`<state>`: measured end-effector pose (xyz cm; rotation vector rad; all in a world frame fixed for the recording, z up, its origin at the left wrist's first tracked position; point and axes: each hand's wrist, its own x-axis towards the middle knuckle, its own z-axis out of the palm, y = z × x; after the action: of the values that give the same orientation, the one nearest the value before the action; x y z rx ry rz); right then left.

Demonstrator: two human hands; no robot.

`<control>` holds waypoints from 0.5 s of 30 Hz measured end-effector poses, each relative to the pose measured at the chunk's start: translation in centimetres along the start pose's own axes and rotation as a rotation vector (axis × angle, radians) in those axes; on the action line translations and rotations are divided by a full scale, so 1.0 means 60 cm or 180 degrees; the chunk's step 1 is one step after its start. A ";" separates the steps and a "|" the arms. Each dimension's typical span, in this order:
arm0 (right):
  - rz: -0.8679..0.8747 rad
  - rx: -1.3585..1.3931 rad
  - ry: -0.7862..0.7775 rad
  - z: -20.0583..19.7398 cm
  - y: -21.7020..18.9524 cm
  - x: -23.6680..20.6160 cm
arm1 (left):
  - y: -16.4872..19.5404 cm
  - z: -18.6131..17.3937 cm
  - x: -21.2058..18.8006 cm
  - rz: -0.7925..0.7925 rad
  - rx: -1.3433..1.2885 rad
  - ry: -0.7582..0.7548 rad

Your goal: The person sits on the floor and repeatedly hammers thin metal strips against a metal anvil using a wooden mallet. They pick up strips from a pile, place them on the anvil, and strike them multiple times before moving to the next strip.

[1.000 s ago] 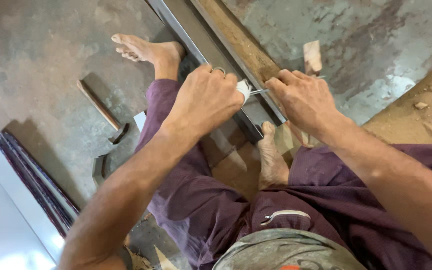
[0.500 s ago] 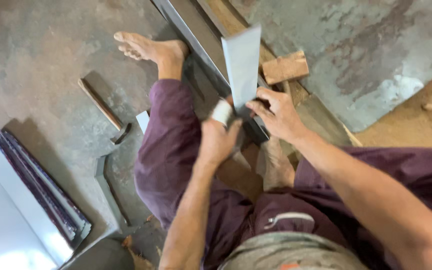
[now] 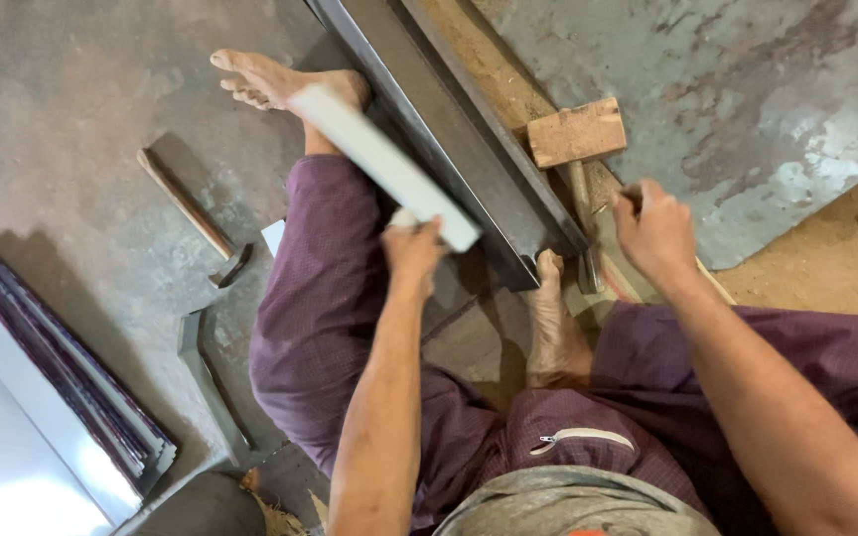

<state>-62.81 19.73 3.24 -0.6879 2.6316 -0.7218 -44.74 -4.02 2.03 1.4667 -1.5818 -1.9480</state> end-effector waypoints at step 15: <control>0.0343 -0.0032 -0.0706 0.090 0.077 0.017 | 0.022 0.008 0.057 0.0014 -0.0581 -0.0818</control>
<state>-63.06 20.57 -3.87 -0.5872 2.4496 -0.5670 -47.24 -6.64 1.22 1.1807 -1.4522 -2.2856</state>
